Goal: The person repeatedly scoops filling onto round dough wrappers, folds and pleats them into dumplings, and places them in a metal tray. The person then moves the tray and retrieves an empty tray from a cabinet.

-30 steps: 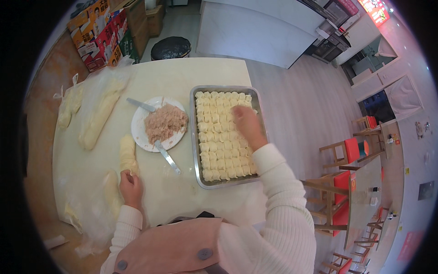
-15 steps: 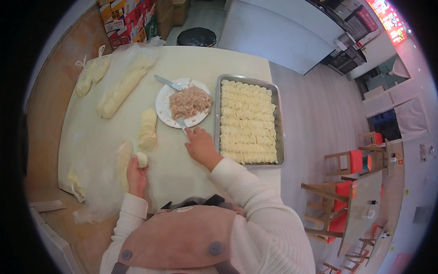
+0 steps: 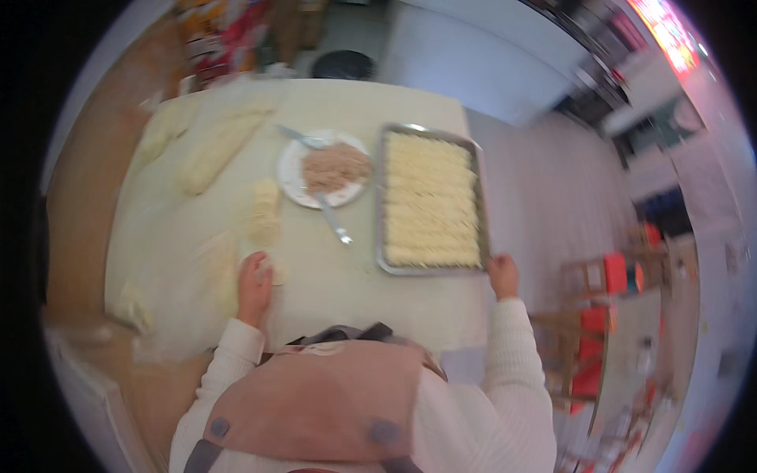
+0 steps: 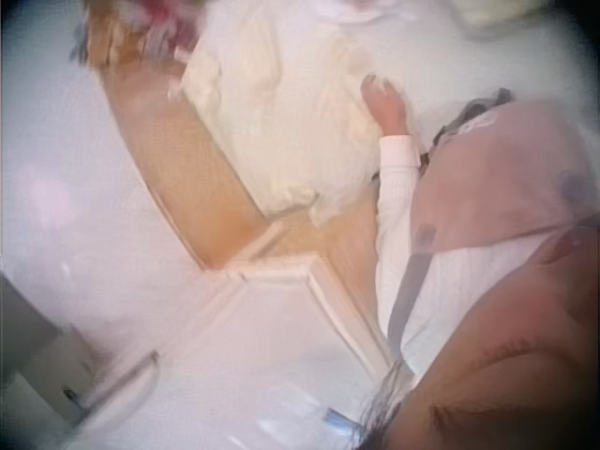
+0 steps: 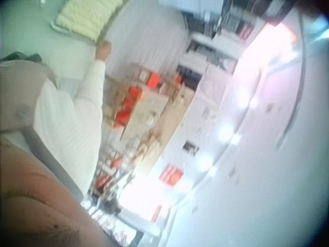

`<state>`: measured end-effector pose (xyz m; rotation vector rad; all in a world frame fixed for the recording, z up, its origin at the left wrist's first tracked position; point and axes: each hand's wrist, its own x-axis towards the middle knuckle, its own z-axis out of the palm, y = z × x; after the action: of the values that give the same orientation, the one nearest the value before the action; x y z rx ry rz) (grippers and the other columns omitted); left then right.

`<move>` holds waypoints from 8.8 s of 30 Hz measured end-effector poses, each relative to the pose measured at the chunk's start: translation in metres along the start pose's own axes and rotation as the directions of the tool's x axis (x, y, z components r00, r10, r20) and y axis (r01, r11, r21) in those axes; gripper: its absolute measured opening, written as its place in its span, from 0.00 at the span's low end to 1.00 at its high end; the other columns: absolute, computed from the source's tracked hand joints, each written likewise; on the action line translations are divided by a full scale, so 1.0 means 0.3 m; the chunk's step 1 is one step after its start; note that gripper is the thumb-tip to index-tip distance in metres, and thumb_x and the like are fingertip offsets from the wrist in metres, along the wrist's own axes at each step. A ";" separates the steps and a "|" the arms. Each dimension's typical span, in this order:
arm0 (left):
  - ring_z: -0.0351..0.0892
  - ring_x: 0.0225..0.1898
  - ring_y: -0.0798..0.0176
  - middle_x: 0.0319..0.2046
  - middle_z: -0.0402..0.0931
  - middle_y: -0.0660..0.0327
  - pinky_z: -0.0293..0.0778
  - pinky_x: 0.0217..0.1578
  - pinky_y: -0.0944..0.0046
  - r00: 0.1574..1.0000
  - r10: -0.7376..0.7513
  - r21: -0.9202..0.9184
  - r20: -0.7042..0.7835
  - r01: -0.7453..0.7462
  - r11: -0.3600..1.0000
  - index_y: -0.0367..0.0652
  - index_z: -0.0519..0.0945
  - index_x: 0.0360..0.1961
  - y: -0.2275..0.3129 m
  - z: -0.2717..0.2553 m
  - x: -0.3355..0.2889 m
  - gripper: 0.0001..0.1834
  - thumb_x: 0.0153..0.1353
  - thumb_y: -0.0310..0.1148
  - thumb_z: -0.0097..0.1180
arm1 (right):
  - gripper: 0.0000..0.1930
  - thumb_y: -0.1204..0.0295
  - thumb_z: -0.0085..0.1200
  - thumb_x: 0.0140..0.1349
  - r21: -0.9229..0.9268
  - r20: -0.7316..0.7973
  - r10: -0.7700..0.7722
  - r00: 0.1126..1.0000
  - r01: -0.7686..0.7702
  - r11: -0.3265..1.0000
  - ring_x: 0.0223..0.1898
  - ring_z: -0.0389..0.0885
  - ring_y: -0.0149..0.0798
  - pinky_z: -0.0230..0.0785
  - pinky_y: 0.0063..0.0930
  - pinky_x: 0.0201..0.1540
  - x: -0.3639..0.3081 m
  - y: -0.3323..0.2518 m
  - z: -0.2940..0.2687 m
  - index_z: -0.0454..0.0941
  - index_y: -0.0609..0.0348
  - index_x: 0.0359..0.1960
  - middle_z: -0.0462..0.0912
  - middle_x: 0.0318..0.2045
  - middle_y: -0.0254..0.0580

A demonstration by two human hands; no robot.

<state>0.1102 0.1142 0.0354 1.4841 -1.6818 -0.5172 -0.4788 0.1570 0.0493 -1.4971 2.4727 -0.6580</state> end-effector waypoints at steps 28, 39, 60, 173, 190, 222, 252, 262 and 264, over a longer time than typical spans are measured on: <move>0.69 0.57 0.45 0.53 0.73 0.49 0.67 0.55 0.47 0.822 -0.543 0.490 -0.173 0.550 0.676 0.41 0.71 0.56 -0.229 -0.315 0.182 0.27 0.67 0.52 0.43 | 0.06 0.77 0.48 0.51 0.677 0.509 0.142 0.849 -0.497 0.543 0.18 0.64 0.27 0.55 0.24 0.20 0.128 0.023 0.056 0.64 0.51 0.23 0.66 0.18 0.29; 0.77 0.51 0.47 0.49 0.77 0.47 0.71 0.53 0.54 0.685 -0.664 0.076 -0.301 0.711 0.699 0.37 0.70 0.57 -0.412 -0.363 0.400 0.28 0.61 0.45 0.54 | 0.04 0.77 0.46 0.56 0.781 0.297 0.178 0.938 -0.346 0.519 0.27 0.62 0.25 0.56 0.24 0.31 0.030 -0.022 0.091 0.66 0.54 0.27 0.67 0.24 0.27; 0.48 0.69 0.42 0.66 0.52 0.41 0.46 0.67 0.46 0.605 -0.578 -0.183 -0.548 0.588 0.788 0.47 0.57 0.68 -0.630 -0.093 0.908 0.47 0.53 0.57 0.61 | 0.08 0.79 0.44 0.49 0.768 0.308 0.324 0.895 -0.435 0.470 0.32 0.73 0.34 0.67 0.27 0.38 0.041 0.062 0.115 0.69 0.55 0.32 0.73 0.28 0.34; 0.70 0.57 0.46 0.57 0.70 0.50 0.63 0.59 0.48 0.984 0.009 0.644 0.177 -0.123 0.755 0.43 0.77 0.48 0.134 -0.039 -0.099 0.23 0.52 0.40 0.64 | 0.08 0.68 0.51 0.65 0.576 0.406 -0.590 0.698 0.305 0.758 0.27 0.78 0.41 0.71 0.31 0.33 -0.501 -0.591 0.329 0.79 0.59 0.38 0.81 0.27 0.46; 0.75 0.50 0.41 0.49 0.75 0.45 0.71 0.52 0.49 0.979 -0.020 0.159 0.204 -0.013 0.987 0.37 0.74 0.42 0.097 0.136 -0.159 0.11 0.60 0.30 0.54 | 0.13 0.71 0.55 0.61 0.524 0.268 -0.601 0.753 0.409 0.746 0.34 0.78 0.43 0.71 0.33 0.39 -0.382 -0.616 0.365 0.75 0.60 0.46 0.78 0.34 0.46; 0.78 0.46 0.42 0.43 0.80 0.47 0.72 0.49 0.48 0.730 -0.379 0.277 -0.568 0.604 0.747 0.41 0.79 0.44 -0.990 -0.703 1.380 0.17 0.61 0.42 0.49 | 0.30 0.60 0.68 0.48 0.500 0.431 0.146 0.890 -0.370 0.783 0.54 0.70 0.53 0.64 0.57 0.53 -0.292 -0.286 0.467 0.74 0.50 0.55 0.71 0.54 0.49; 0.79 0.46 0.61 0.43 0.80 0.59 0.72 0.50 0.63 0.801 -0.574 -0.790 -0.172 0.236 0.566 0.39 0.77 0.49 -0.016 -0.779 1.251 0.14 0.68 0.35 0.49 | 0.22 0.76 0.55 0.47 0.196 -0.098 -0.651 0.753 0.656 0.729 0.54 0.67 0.60 0.61 0.54 0.57 -0.249 -0.428 0.433 0.73 0.65 0.48 0.70 0.51 0.59; 0.78 0.33 0.63 0.31 0.78 0.61 0.74 0.38 0.61 0.580 -0.815 -0.719 0.012 0.571 0.396 0.38 0.78 0.40 0.180 -0.586 0.578 0.11 0.62 0.34 0.56 | 0.27 0.71 0.57 0.53 0.364 0.362 -0.738 0.570 0.642 0.675 0.62 0.58 0.62 0.50 0.55 0.65 -0.176 -0.507 0.250 0.68 0.57 0.57 0.63 0.60 0.60; 0.78 0.34 0.62 0.33 0.80 0.59 0.74 0.38 0.61 0.628 -0.777 -0.520 -0.052 0.647 0.558 0.36 0.80 0.39 0.138 -0.601 0.497 0.14 0.58 0.36 0.58 | 0.28 0.69 0.58 0.54 0.384 0.418 -0.774 0.476 0.679 0.626 0.63 0.57 0.62 0.49 0.56 0.66 -0.147 -0.482 0.233 0.67 0.57 0.59 0.61 0.61 0.60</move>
<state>0.2302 0.0185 0.2169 1.7377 -0.5717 -1.0127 -0.3166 0.1187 0.0499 -2.2714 1.2275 -0.4105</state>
